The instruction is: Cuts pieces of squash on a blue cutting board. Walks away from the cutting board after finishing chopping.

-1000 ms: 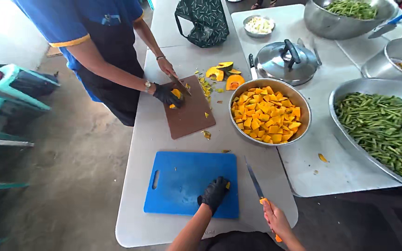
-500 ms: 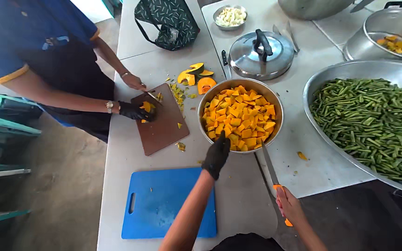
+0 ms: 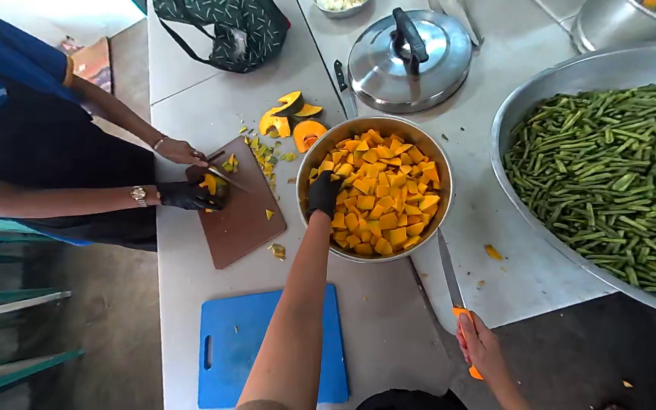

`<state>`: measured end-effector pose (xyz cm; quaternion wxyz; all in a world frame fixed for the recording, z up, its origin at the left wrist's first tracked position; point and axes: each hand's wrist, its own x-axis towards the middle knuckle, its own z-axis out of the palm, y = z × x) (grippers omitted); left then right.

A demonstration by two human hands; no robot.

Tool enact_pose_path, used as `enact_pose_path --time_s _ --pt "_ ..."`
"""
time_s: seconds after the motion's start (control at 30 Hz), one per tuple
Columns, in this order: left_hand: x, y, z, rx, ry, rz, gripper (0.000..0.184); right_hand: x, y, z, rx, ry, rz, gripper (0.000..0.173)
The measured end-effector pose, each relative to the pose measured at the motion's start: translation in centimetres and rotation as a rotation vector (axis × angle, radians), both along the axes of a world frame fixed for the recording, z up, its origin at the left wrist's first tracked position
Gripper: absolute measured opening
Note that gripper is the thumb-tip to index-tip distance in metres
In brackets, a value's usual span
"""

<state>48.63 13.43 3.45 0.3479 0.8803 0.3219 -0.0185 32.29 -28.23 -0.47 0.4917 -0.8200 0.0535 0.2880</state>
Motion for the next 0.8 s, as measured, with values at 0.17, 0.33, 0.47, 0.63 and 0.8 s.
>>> enact_pose_path --time_s 0.17,0.33,0.47,0.63,0.8 --pt "-5.9 -0.6 3.0 -0.569 -0.395 0.301 0.028 -0.2 1.3 0.8 -0.007 -0.108 0.104 0.049" --pt "-19.5 -2.9 4.1 -0.704 -0.257 0.269 0.024 -2.7 4.3 3.4 -0.024 -0.144 0.314 0.054" --pt "-31.1 -5.9 -1.2 -0.794 -0.056 0.449 0.025 -6.7 6.9 3.9 -0.069 -0.137 0.557 0.056" --pt "-38.8 -6.9 -6.1 -0.598 0.042 0.410 0.028 -11.5 10.1 4.1 -0.216 -0.055 0.785 0.052" --pt "-41.7 -3.4 -4.4 -0.311 -0.056 0.370 0.029 -14.9 12.1 3.6 -0.365 -0.108 0.830 0.055"
